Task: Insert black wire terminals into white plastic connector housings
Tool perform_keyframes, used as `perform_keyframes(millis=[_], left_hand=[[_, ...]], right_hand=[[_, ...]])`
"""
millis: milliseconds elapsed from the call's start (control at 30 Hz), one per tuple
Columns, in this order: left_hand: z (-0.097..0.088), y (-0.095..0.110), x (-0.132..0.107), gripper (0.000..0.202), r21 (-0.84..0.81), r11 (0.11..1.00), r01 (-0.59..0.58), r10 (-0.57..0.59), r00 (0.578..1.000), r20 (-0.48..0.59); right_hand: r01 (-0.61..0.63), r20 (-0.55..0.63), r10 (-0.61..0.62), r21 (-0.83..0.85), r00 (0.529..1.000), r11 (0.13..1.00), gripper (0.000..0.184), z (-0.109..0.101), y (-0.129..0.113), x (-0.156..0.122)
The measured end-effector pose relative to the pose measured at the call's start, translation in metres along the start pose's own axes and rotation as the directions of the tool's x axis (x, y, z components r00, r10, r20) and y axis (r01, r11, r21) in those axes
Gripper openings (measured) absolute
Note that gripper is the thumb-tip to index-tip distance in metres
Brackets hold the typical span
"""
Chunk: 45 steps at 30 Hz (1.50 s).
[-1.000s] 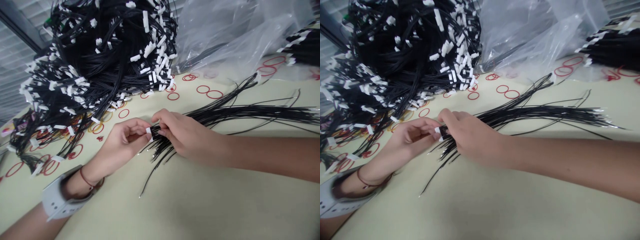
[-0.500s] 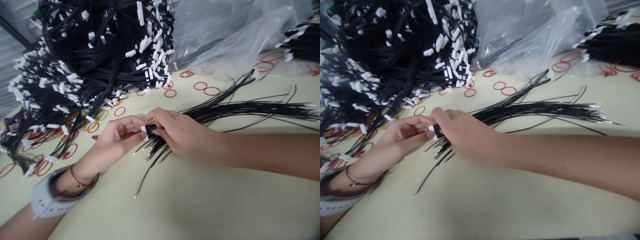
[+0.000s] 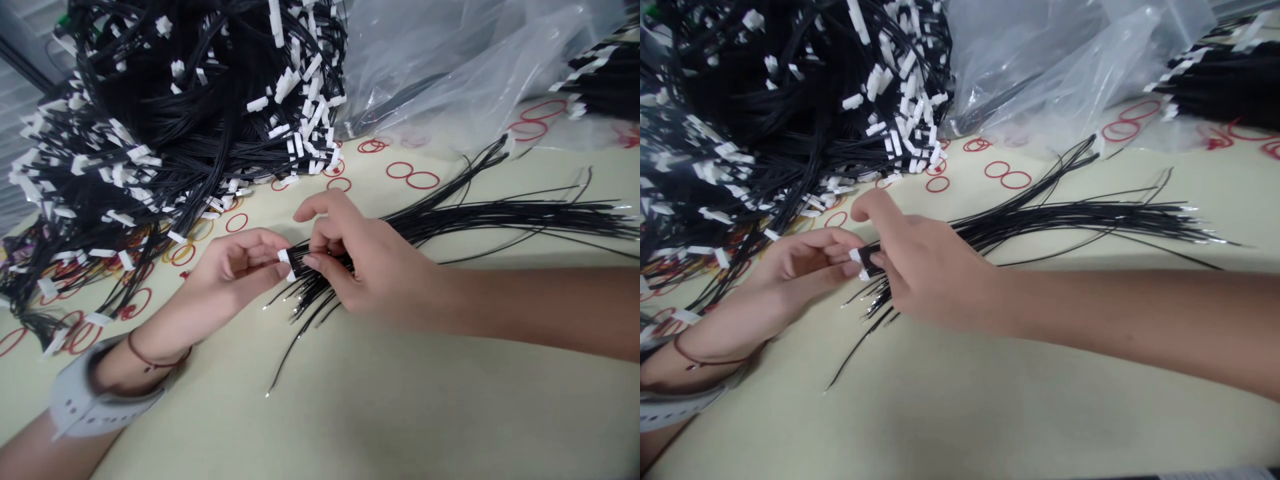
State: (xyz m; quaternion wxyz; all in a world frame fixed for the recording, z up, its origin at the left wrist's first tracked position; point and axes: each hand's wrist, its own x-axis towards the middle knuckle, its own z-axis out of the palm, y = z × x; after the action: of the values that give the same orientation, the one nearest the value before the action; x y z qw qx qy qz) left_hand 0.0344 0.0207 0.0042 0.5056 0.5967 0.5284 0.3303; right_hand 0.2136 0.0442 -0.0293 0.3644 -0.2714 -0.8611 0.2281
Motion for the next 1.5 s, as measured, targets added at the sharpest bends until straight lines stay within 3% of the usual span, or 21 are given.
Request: perform_keyframes(millis=[167, 500, 567, 667, 800, 1167, 1367, 1500], left_hand=[[-0.002, 0.000, 0.002, 0.010, -0.021, 1.000, 0.013, -0.012, 0.999, 0.039], [-0.008, -0.002, 0.003, 0.012, -0.215, 0.977, 0.009, 0.015, 0.994, 0.108], [-0.008, -0.003, 0.003, 0.013, -0.230, 0.973, -0.006, 0.033, 0.993, 0.113], [-0.010, -0.006, 0.003, 0.010, -0.215, 0.977, -0.015, 0.032, 0.997, 0.076], [-0.012, -0.009, 0.002, 0.010, -0.208, 0.978, -0.016, 0.020, 1.000, 0.015], [-0.006, 0.000, 0.001, 0.009, -0.206, 0.978, 0.029, -0.037, 0.999, -0.033], [-0.010, -0.009, 0.001, 0.012, -0.064, 0.998, -0.025, 0.026, 1.000, 0.006], [-0.008, -0.008, 0.002, 0.012, 0.087, 0.993, -0.084, 0.084, 0.996, -0.002]], right_hand=[[-0.046, 0.021, 0.044, 0.111, 0.999, 0.993, 0.034, -0.003, -0.001, 0.001], [0.004, -0.039, 0.007, 0.276, 0.999, 0.961, 0.028, -0.005, -0.002, 0.002], [0.039, -0.068, -0.024, 0.229, 0.997, 0.973, 0.021, -0.005, -0.001, 0.003], [0.187, -0.077, -0.185, 0.016, 0.980, 0.982, 0.009, -0.004, 0.002, 0.004], [0.303, -0.048, -0.332, -0.300, 0.942, 0.904, 0.023, -0.001, 0.003, 0.004], [0.222, -0.038, -0.270, -0.467, 0.962, 0.856, 0.020, 0.002, 0.000, 0.000], [0.093, 0.008, -0.094, -0.251, 0.996, 0.963, 0.011, 0.002, 0.000, 0.000], [0.014, 0.047, -0.006, -0.181, 0.999, 0.983, 0.011, 0.002, 0.000, 0.001]])
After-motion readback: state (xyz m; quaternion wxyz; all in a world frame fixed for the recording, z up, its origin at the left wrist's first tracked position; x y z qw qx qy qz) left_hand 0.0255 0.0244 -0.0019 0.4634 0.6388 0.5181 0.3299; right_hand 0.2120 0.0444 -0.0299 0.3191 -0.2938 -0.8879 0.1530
